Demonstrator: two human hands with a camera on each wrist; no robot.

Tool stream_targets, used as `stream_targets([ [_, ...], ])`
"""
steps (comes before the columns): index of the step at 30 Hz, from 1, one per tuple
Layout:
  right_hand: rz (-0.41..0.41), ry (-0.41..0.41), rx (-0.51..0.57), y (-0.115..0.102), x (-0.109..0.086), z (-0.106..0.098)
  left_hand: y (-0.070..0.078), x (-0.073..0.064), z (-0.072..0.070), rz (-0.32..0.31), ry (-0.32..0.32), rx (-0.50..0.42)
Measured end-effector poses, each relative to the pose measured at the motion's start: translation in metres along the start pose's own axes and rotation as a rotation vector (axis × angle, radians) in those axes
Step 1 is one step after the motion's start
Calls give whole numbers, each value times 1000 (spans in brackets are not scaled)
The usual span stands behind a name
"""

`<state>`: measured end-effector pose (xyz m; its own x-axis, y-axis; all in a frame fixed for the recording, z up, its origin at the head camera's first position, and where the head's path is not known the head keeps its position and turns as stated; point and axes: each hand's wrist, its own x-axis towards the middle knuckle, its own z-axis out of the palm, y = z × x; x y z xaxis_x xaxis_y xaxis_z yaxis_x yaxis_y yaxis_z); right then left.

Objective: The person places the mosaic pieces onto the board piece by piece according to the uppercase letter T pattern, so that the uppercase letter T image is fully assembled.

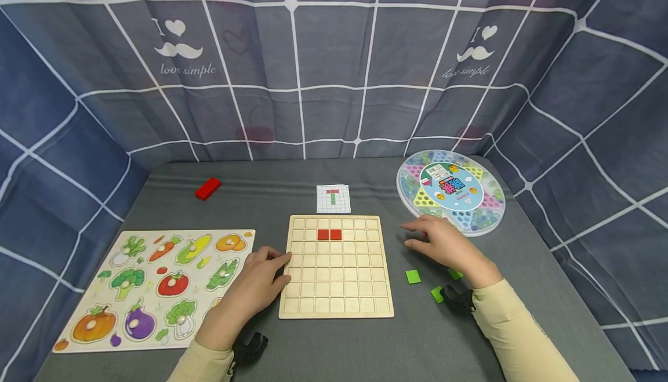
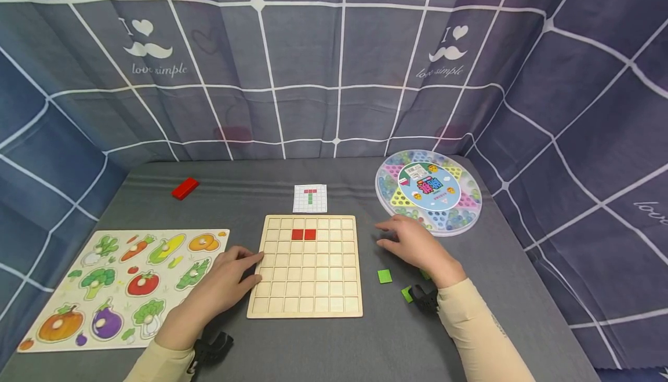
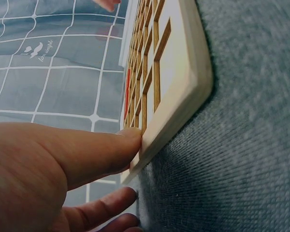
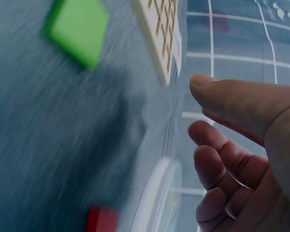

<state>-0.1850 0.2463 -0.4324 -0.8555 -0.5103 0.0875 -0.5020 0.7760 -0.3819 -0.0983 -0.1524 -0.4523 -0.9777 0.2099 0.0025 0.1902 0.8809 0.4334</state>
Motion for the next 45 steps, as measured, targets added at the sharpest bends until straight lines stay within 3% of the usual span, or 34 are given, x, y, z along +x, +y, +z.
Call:
stream_targets([
  [9,76,14,8,29,-34,-7,0,0,0,-4,-6,0],
  [16,35,84,-17,43,-53,-2,0,0,0,-9,-9,5],
  [21,59,83,-1,49,-62,1,0,0,-1,-8,-11,9],
  [33,113,37,-9,51,-63,3,0,0,0,-5,-14,6],
  [45,89,29,-48,46,-48,4,0,1,0,-4,-12,5],
])
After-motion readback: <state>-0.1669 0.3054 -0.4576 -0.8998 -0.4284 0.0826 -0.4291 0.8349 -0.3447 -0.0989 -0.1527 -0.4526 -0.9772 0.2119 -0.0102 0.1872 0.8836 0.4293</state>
